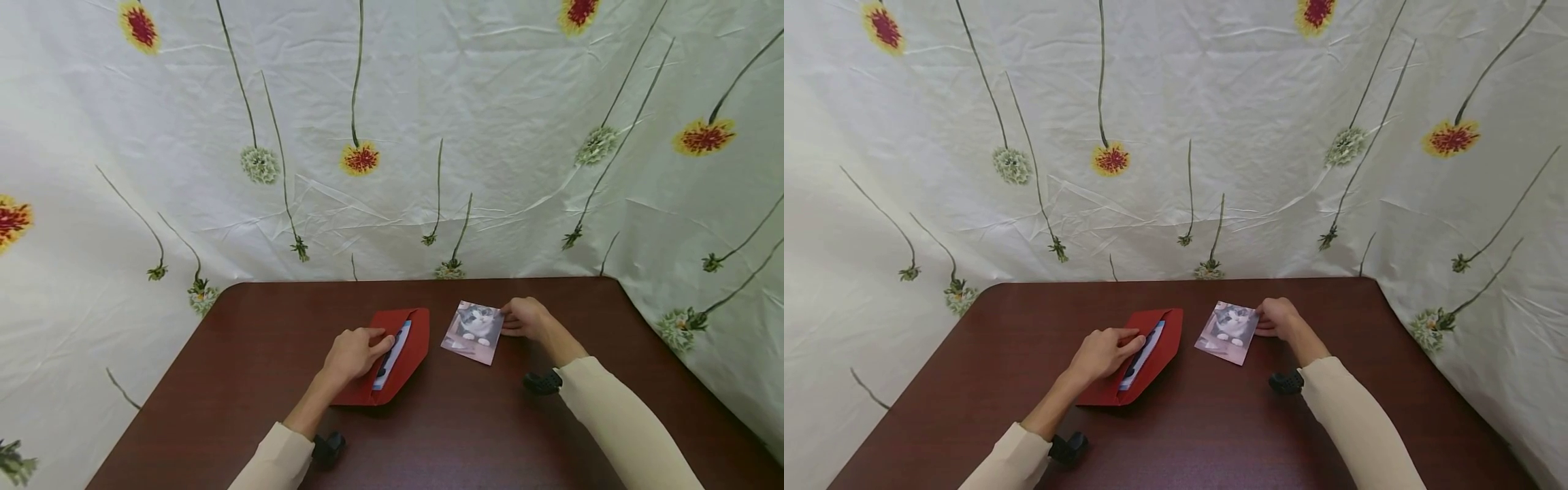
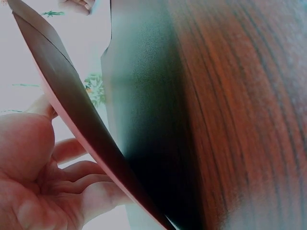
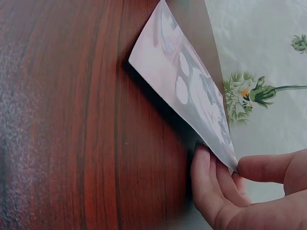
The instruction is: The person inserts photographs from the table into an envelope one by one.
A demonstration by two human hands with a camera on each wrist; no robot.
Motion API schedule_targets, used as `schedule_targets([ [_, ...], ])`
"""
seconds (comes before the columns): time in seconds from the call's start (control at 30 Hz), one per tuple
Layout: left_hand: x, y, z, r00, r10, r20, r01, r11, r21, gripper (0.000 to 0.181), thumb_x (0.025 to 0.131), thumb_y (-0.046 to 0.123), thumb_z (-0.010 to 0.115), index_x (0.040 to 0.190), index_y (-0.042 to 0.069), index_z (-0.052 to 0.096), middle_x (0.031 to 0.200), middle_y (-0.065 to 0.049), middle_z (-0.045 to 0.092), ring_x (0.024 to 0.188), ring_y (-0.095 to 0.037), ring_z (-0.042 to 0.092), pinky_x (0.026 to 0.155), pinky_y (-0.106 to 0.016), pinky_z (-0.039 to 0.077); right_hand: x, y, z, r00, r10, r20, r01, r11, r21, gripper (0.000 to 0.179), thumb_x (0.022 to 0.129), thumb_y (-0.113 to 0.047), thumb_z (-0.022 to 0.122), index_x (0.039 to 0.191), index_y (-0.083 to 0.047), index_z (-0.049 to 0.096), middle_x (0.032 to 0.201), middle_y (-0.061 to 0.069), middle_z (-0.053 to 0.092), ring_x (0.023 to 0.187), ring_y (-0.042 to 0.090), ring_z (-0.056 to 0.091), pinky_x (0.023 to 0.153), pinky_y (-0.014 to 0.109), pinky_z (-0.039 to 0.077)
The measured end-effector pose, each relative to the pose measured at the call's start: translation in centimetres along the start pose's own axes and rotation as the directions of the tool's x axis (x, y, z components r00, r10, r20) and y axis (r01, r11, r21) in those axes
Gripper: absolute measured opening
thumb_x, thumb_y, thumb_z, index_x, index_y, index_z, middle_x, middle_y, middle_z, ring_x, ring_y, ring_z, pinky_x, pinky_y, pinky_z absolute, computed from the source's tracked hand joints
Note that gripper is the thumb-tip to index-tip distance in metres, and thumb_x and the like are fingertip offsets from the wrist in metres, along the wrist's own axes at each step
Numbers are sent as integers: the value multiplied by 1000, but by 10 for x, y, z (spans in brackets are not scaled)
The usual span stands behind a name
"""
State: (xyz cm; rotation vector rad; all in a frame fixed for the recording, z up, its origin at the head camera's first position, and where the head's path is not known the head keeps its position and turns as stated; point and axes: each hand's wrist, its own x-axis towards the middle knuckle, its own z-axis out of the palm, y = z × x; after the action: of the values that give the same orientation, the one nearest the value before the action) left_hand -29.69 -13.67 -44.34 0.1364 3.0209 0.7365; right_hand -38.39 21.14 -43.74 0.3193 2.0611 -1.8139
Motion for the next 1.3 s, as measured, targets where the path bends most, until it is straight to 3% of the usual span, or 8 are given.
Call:
schedule_targets([
  [0.17, 0, 0, 0, 1000, 2, 3, -2, 1000, 1, 52, 98, 46, 62, 138, 14, 65, 85, -6, 70, 76, -17, 59, 66, -34, 51, 0, 1, -3, 1000, 16, 11, -16, 998, 54, 40, 100, -5, 43, 134, 18, 44, 124, 28, 50, 95, 29, 64, 100, 48, 53],
  [0.5, 0, 0, 0, 1000, 8, 7, -8, 1000, -3, 52, 98, 46, 61, 139, 13, 64, 79, -4, 67, 72, -16, 58, 63, -32, 49, 3, 2, -5, 999, 39, -8, -37, 987, 154, 41, 99, -4, 49, 136, 13, 40, 132, 24, 46, 109, 29, 57, 112, 48, 43],
  [0.57, 1, 0, 0, 1000, 7, 5, -7, 1000, -2, 53, 98, 46, 61, 139, 13, 64, 83, -6, 68, 74, -17, 59, 64, -32, 50, 3, 2, -6, 1000, 30, -7, -28, 986, 162, 35, 97, -2, 51, 129, 12, 44, 129, 23, 49, 105, 27, 59, 108, 46, 47],
  [0.67, 1, -1, 0, 1000, 8, 2, -8, 1000, -2, 53, 98, 46, 61, 139, 13, 65, 89, -8, 71, 77, -17, 60, 66, -34, 52, 1, 2, -7, 1000, 16, -8, -15, 985, 173, 23, 96, 0, 52, 117, 8, 49, 114, 18, 55, 93, 21, 62, 92, 39, 57],
  [0.83, 1, 0, 0, 1000, 15, 5, -15, 1000, -4, 53, 98, 46, 61, 139, 13, 65, 83, -5, 69, 75, -17, 60, 65, -33, 51, -4, 1, -10, 1000, -4, 8, 2, 980, 197, 13, 96, 0, 53, 108, 5, 53, 92, 8, 62, 79, 16, 65, 69, 29, 59],
  [1.1, 1, -1, 1, 1000, 15, 2, -15, 1000, -5, 52, 98, 46, 62, 138, 13, 65, 84, -5, 69, 75, -16, 59, 65, -33, 50, -11, -2, -14, 999, -44, 20, 40, 988, 149, 36, 99, -3, 53, 130, 14, 53, 92, 5, 63, 78, 15, 67, 69, 28, 60],
  [1.3, 1, 0, 0, 1000, 14, 3, -14, 1000, -1, 52, 98, 46, 62, 139, 13, 65, 85, -6, 70, 75, -17, 59, 66, -33, 51, -20, -5, -16, 997, -54, 53, 48, 994, 103, 36, 100, -5, 53, 131, 14, 52, 89, 2, 67, 77, 15, 69, 71, 28, 60],
])
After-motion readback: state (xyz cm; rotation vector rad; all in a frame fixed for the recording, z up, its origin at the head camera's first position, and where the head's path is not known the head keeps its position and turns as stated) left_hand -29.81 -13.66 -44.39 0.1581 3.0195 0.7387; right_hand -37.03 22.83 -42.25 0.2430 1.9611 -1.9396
